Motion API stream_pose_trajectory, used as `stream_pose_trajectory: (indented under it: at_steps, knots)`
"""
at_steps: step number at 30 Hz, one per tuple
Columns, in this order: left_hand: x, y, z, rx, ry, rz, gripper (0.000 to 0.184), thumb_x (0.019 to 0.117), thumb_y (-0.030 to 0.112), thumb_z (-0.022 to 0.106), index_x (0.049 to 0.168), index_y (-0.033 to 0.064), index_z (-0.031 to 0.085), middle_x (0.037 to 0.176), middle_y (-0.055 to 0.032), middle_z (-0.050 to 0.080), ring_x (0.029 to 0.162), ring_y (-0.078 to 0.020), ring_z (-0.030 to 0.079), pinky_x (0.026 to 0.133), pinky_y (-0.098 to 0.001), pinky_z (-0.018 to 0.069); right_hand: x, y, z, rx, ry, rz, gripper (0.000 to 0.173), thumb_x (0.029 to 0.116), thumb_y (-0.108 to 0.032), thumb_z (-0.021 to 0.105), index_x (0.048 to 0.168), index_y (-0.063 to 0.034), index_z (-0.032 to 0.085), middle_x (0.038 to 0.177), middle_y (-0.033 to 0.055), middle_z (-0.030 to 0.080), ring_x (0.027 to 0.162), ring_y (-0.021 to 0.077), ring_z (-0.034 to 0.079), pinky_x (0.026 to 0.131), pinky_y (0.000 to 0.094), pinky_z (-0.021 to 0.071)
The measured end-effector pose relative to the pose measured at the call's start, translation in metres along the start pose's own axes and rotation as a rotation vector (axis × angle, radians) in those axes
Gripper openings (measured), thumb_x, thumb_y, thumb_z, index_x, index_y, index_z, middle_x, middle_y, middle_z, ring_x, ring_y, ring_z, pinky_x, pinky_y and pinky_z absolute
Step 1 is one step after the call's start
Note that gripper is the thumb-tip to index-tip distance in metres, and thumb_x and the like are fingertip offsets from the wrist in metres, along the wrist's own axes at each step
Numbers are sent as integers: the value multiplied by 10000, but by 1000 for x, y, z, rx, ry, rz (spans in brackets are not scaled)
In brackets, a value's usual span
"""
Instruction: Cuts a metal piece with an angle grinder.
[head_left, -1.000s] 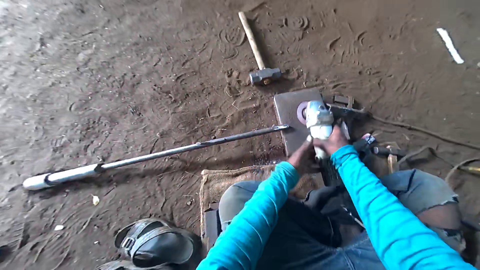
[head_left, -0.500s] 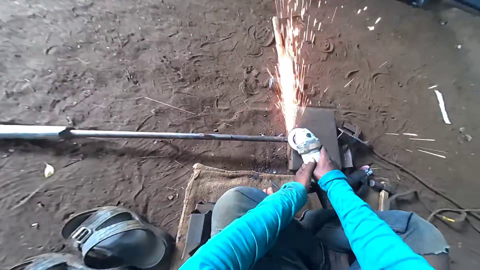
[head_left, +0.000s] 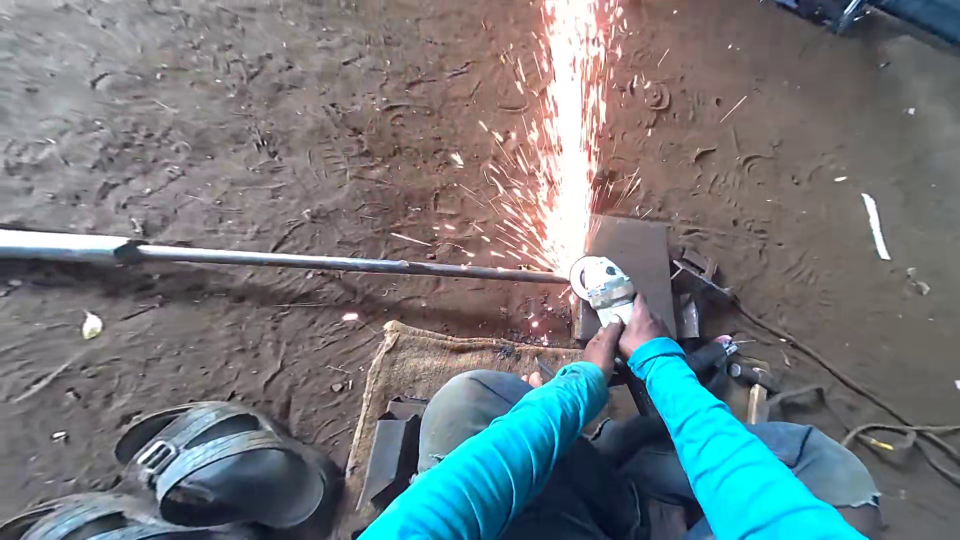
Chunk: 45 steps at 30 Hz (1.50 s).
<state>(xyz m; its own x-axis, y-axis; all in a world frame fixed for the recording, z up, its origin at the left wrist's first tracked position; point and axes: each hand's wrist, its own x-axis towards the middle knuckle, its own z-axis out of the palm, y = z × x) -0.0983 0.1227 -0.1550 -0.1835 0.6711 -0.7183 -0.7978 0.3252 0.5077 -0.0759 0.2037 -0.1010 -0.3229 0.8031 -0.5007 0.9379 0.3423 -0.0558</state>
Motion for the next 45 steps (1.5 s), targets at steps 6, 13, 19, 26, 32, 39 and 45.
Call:
stream_pose_trajectory:
  at_steps: [6,13,19,26,32,39,45]
  knots:
    - [4,0,7,93,-32,43,623,1106,493,341,1389,-22,550,1352,-254,589,1261,-353,560,1075,-547,428,1,9,0,27,42,30,769,916,-204,728,1560,-57,334,1241,276,675,1168,443,666,989,614,515]
    - [7,0,0,32,-11,31,634,1088,544,346,1434,43,523,1346,-237,594,1226,-368,581,1009,-596,470,2,-2,-3,-6,8,10,818,886,-252,759,1566,-95,332,1222,246,692,1144,427,681,963,613,528]
    - [8,-3,6,44,-46,-17,646,1083,547,369,1407,13,532,1324,-245,597,1205,-363,585,1008,-571,471,3,13,4,-6,62,30,795,890,-284,758,1539,-62,357,1195,252,698,1119,420,693,950,610,536]
    - [7,-7,3,-30,-49,-32,626,1079,544,386,1427,38,510,1322,-229,599,1189,-361,593,974,-586,490,3,14,7,39,48,-5,820,868,-246,780,1545,-70,353,1199,260,695,1121,438,687,946,625,535]
    - [7,-4,-4,-88,-14,-21,613,1074,551,388,1439,73,504,1301,-227,600,1146,-377,600,922,-614,500,4,-1,5,4,26,-2,829,851,-269,785,1542,-99,361,1175,243,708,1094,429,700,916,620,548]
    - [7,-6,5,76,-77,-8,607,1095,507,363,1404,14,536,1324,-239,595,1204,-357,582,1007,-570,469,-1,17,4,16,52,41,806,860,-201,775,1536,-44,365,1203,276,688,1126,453,680,945,637,527]
    - [3,-4,-5,-118,3,-10,618,1073,567,370,1462,100,482,1306,-224,604,1148,-379,613,921,-614,515,-1,-8,1,-13,-2,-21,862,846,-215,779,1572,-88,332,1185,257,701,1112,433,692,938,617,542]
